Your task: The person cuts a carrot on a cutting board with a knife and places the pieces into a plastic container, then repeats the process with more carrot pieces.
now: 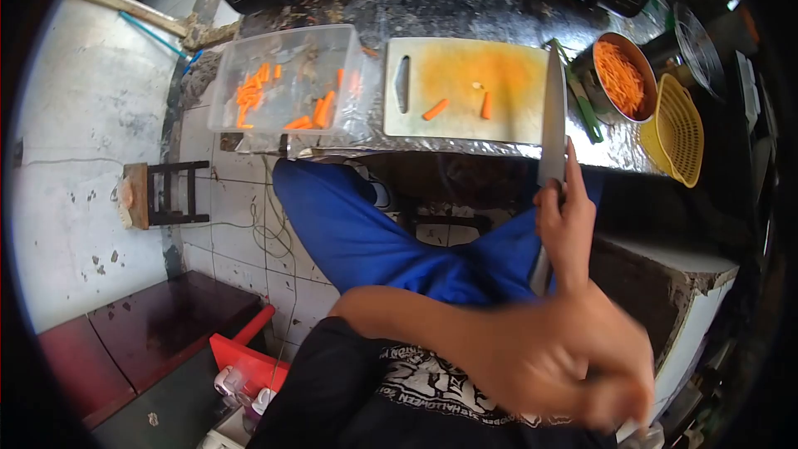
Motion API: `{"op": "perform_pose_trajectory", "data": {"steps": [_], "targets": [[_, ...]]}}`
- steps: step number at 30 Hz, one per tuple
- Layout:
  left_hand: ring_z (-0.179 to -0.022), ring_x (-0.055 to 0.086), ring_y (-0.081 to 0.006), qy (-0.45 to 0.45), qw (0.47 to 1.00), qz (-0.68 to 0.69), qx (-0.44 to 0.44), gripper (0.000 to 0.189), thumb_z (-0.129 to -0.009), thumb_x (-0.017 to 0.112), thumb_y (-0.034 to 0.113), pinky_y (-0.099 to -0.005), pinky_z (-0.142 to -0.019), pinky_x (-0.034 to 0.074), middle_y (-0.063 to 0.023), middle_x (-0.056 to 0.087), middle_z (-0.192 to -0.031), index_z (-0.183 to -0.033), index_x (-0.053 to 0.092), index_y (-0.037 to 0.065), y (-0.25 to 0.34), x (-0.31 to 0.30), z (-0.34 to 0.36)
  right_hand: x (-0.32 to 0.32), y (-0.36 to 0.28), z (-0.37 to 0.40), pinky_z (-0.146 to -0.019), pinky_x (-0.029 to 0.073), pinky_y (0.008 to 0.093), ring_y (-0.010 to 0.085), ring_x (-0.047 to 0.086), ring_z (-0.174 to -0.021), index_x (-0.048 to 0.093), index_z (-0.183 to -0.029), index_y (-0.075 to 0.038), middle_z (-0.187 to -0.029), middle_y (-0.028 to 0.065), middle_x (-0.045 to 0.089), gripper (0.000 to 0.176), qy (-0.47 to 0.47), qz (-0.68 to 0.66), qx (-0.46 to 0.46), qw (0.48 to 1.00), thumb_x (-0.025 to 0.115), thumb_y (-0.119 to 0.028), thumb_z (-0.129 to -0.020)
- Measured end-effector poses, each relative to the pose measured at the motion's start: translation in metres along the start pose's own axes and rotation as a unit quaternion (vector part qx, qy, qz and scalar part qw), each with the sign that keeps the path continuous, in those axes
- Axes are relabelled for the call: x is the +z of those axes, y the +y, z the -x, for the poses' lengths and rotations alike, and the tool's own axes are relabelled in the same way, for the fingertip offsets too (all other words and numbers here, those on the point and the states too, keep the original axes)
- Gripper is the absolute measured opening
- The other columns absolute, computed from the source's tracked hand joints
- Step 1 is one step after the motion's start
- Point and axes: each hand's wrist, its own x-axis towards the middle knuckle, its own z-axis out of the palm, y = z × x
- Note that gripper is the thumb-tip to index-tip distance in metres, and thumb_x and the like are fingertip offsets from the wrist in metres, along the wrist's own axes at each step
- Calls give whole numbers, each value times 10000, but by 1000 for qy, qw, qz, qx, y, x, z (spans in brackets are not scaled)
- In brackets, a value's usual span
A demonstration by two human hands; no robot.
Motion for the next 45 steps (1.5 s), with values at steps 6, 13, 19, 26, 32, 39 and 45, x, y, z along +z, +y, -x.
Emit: {"op": "perform_pose_trajectory", "data": {"steps": [6,13,19,26,32,39,45], "targets": [[-1014,680,-298,219,682,-697,-30,178,-895,710,60,-355,-891,529,-132,715,-1095,-1065,748,22,19,-154,11,10,-8,-3,-615,523,454,424,679,-670,290,-1554,-6,-715,232,631,728,-33,-1,-42,999,568,22,-882],[-1458,375,-395,153,560,-813,-57,248,-875,758,193,-477,-1126,344,-162,574,-1438,-1111,791,125,-14,-213,25,26,-20,-12,-608,507,545,466,652,-651,191,-1540,66,-691,268,628,766,-91,37,-61,993,561,20,-871],[-1418,423,-390,170,561,-809,-33,216,-874,755,241,-456,-1098,319,-157,572,-1440,-1056,811,138,-29,-223,29,30,-19,-20,-591,517,548,474,640,-618,165,-1541,81,-670,282,622,776,-112,48,-68,990,559,10,-876],[-1380,479,-361,186,554,-811,-26,203,-860,768,243,-428,-1087,313,-143,628,-1377,-1020,813,127,-34,-225,29,34,-21,-23,-583,527,531,453,644,-600,135,-1562,71,-668,262,628,819,-118,52,-89,988,571,2,-873],[-1395,484,-337,194,565,-800,-56,180,-861,767,175,-447,-1106,297,-133,650,-1360,-1021,808,104,-31,-221,26,34,-27,-22,-551,541,505,411,653,-571,131,-1574,60,-666,219,639,853,-118,109,-107,981,592,-9,-859],[-1350,525,-323,208,561,-800,-43,132,-824,786,181,-419,-1086,307,-116,671,-1323,-932,799,106,-33,-224,26,36,-27,-24,-526,538,508,408,649,-554,140,-1591,13,-656,216,636,875,-133,124,-103,978,608,-23,-853],[-1350,527,-314,207,556,-803,-54,125,-815,790,175,-411,-1090,304,-106,672,-1326,-920,799,107,-32,-224,26,34,-31,-24,-536,516,500,415,644,-572,152,-1593,2,-656,225,620,868,-143,130,-90,977,596,11,-848]]}}
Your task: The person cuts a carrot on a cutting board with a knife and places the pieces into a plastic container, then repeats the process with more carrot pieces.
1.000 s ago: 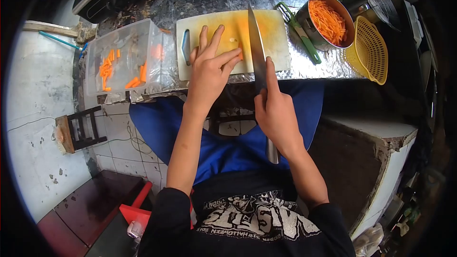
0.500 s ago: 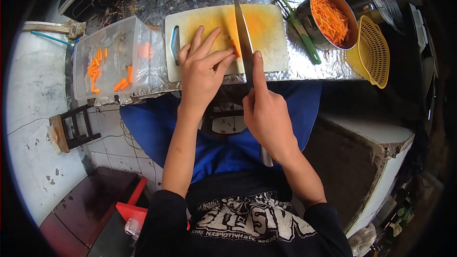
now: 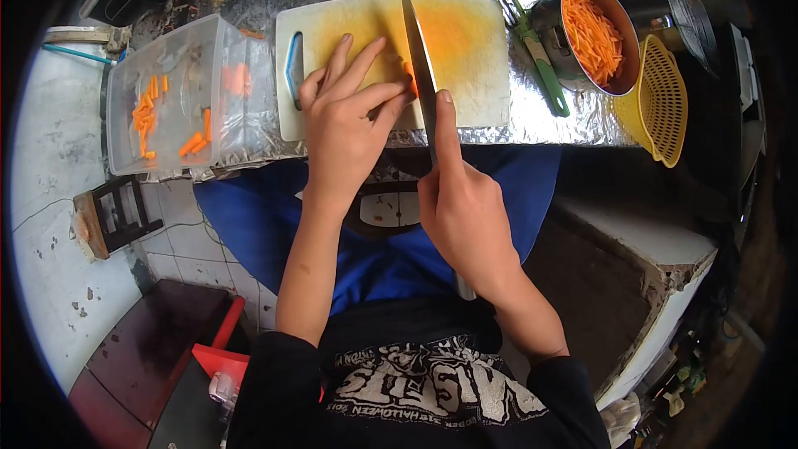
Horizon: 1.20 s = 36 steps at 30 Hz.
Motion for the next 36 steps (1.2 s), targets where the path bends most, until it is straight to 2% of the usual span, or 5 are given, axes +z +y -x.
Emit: {"op": "perform_pose_trajectory", "data": {"steps": [1,11,21,23,36], "targets": [[-1350,527,-312,-4,1000,-3,0,124,-815,790,174,-409,-1089,303,-103,672,-1327,-919,799,107,0,0,0,0,0,0,-561,497,502,426,646,-604,161,-1593,0,-668,244,613,856,-5,-9,9,1000,564,64,-839],[-1349,524,-308,-12,1000,3,-2,115,-819,780,159,-414,-1085,304,-88,656,-1346,-919,798,107,2,-4,-2,5,-4,-24,-549,508,513,428,635,-563,177,-1575,34,-638,236,616,823,-7,55,4,998,561,41,-847],[-1329,543,-300,22,1000,21,-2,142,-835,781,235,-420,-1083,311,-81,677,-1313,-919,805,123,-3,4,0,1,-3,-20,-584,493,525,445,650,-606,218,-1569,0,-651,237,629,785,51,-22,-4,998,546,58,-858],[-1323,548,-296,27,999,25,-4,145,-832,783,244,-419,-1078,315,-79,686,-1298,-913,805,126,-5,6,0,1,-2,-17,-540,521,523,439,647,-563,159,-1543,106,-631,255,618,811,34,4,-41,999,573,3,-854],[-1319,554,-302,34,999,12,-4,115,-801,803,218,-411,-1072,318,-81,688,-1298,-864,796,122,-5,6,1,11,-12,-17,-520,536,512,421,658,-555,155,-1544,110,-619,239,629,810,11,64,-17,998,581,-41,-873]]}}
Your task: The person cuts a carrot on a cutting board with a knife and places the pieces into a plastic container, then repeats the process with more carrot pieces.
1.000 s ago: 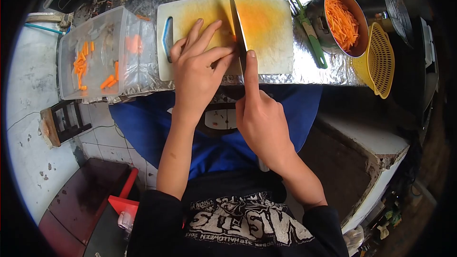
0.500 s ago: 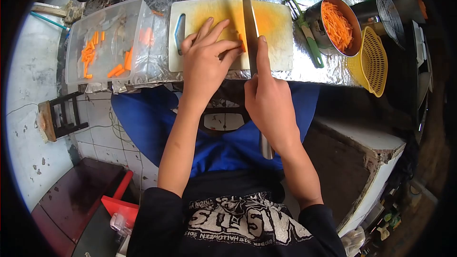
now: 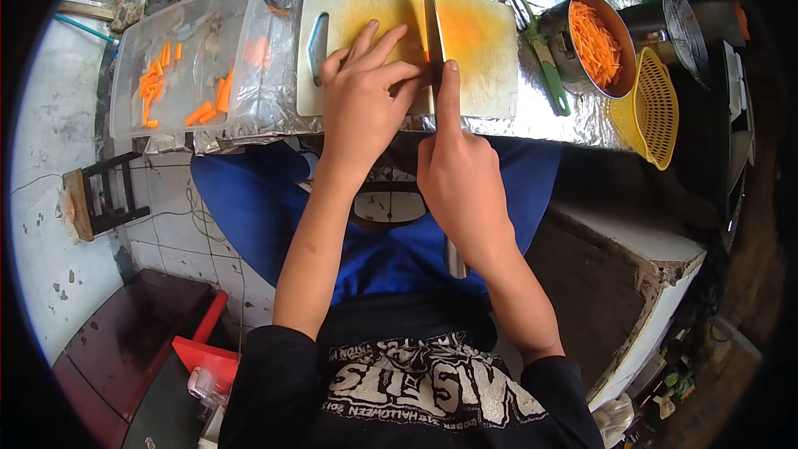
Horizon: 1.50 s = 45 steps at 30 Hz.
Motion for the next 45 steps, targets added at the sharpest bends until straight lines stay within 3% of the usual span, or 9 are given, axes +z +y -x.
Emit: {"op": "perform_pose_trajectory", "data": {"steps": [12,16,18,22,26,34,37,38,45], "targets": [[-1327,545,-301,-7,1000,-5,9,205,-827,761,187,-430,-1062,331,-79,669,-1315,-1029,769,150,6,-5,-3,-19,19,-29,-593,500,545,487,653,-656,235,-1549,23,-678,299,628,757,118,-72,-25,990,539,28,-856],[-1378,506,-297,-83,986,-101,101,198,-896,689,182,-448,-1043,349,-100,608,-1402,-1075,744,118,3,-14,-14,-35,22,-9,-594,492,534,480,649,-656,244,-1557,7,-679,274,623,760,100,-76,5,992,540,39,-858],[-1380,510,-265,-114,962,-88,233,150,-866,670,126,-441,-1010,387,-96,619,-1385,-1003,726,100,-8,-13,-27,-35,26,-1,-601,504,506,468,653,-654,297,-1553,-15,-690,278,617,728,117,-54,11,992,531,39,-866],[-1251,600,-224,-82,942,-114,305,98,-816,617,62,-393,-964,447,-73,693,-1183,-884,688,68,1,-17,-41,-38,28,8,-586,509,429,447,657,-637,271,-1583,-69,-685,291,589,737,105,-90,45,989,516,41,-897],[-1057,652,-202,-192,943,-117,245,93,-811,608,76,-366,-905,470,-32,686,-989,-864,685,81,2,-23,-44,-43,25,6,-554,484,402,374,611,-535,261,-1594,-90,-647,267,550,737,87,-72,61,992,512,36,-912],[-877,680,-240,-69,969,-37,236,94,-839,628,75,-376,-839,510,-55,687,-890,-927,662,72,11,-42,-37,-49,-8,-3,-602,496,373,317,531,-516,344,-1584,-141,-653,252,543,730,89,-63,15,994,516,71,-907],[-850,709,-260,72,975,144,156,148,-892,698,96,-363,-773,546,-81,724,-933,-1035,694,60,10,-100,-34,-59,-36,-17,-655,511,349,346,598,-595,517,-1496,-195,-775,251,636,667,153,-32,-182,971,597,61,-886],[-848,718,-249,98,973,180,109,168,-907,716,107,-346,-747,553,-91,731,-946,-1067,701,57,6,-126,-30,-66,-47,-19,-662,517,378,349,637,-640,539,-1482,-211,-762,221,641,673,117,0,-170,978,609,59,-870],[-825,712,-180,130,990,-18,-46,145,-950,674,104,-313,-691,539,-90,732,-991,-1037,732,3,-115,-245,-15,-53,-118,-72,-617,518,435,325,648,-655,646,-1375,-320,-742,140,566,515,46,242,-278,929,602,-94,-914]]}}
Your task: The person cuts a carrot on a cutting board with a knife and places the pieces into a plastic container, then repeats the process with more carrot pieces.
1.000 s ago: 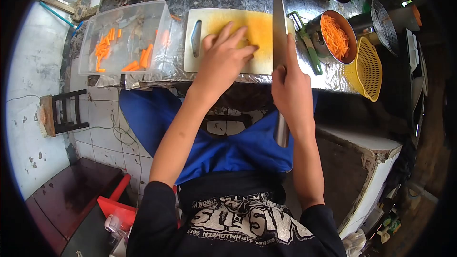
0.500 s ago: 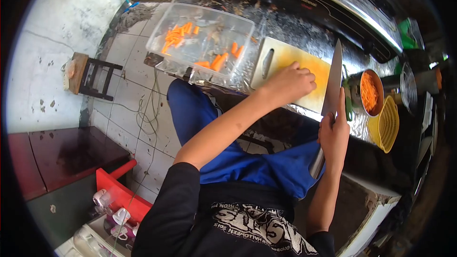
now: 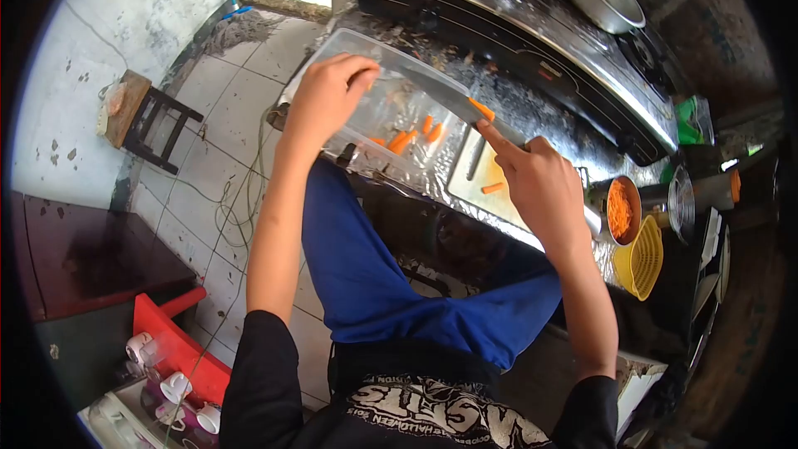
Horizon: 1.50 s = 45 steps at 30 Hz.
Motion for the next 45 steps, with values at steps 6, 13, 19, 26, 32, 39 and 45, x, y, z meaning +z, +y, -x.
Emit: {"op": "perform_pose_trajectory", "data": {"steps": [6,13,19,26,32,39,45], "targets": [[-916,701,-311,-70,982,-172,-33,194,-962,621,81,-376,-826,558,-138,725,-1094,-1105,733,12,-36,-22,-8,6,-23,-70,-620,572,388,308,711,-700,702,-1291,-318,-809,140,663,476,-45,76,-147,985,591,-74,-898],[-923,717,-265,-67,995,6,76,217,-949,665,117,-356,-849,556,-127,745,-1072,-1139,735,37,-28,12,-32,1,-55,-131,-619,576,371,275,743,-769,742,-1190,-327,-799,94,704,387,-45,157,-257,952,583,-92,-926],[-886,708,-141,-160,974,125,-99,204,-948,687,130,-294,-819,541,-85,764,-961,-1120,741,34,-31,-1,-44,-5,-60,-135,-656,576,359,268,740,-814,737,-1197,-327,-871,101,694,384,-47,179,-260,948,596,-107,-915],[-832,728,-168,-147,981,61,-114,218,-957,663,139,-297,-745,568,-108,756,-920,-1117,727,6,-57,-4,-47,-22,-52,-115,-667,573,330,241,732,-871,721,-1248,-303,-929,104,683,421,-29,200,-273,941,615,-89,-902],[-880,739,-312,-119,989,-6,-88,201,-908,666,86,-378,-811,571,-181,751,-951,-1079,751,25,-65,-8,-46,-21,-34,-110,-682,571,330,236,720,-860,695,-1307,-316,-932,102,669,463,-33,220,-267,938,614,-97,-908],[-920,746,-305,-126,980,-132,-83,198,-904,672,75,-377,-836,574,-177,757,-993,-1078,757,41,-66,-17,-49,-32,-19,-104,-671,562,358,247,709,-825,715,-1275,-328,-887,96,645,457,-22,172,-235,956,613,-89,-898],[-789,734,-236,-87,989,-91,-83,160,-889,708,116,-334,-742,562,-143,753,-867,-1008,751,18,-46,-13,-47,-54,22,-77,-653,526,402,271,650,-727,728,-1263,-302,-834,104,623,388,22,97,-143,985,632,-129,-929]]}}
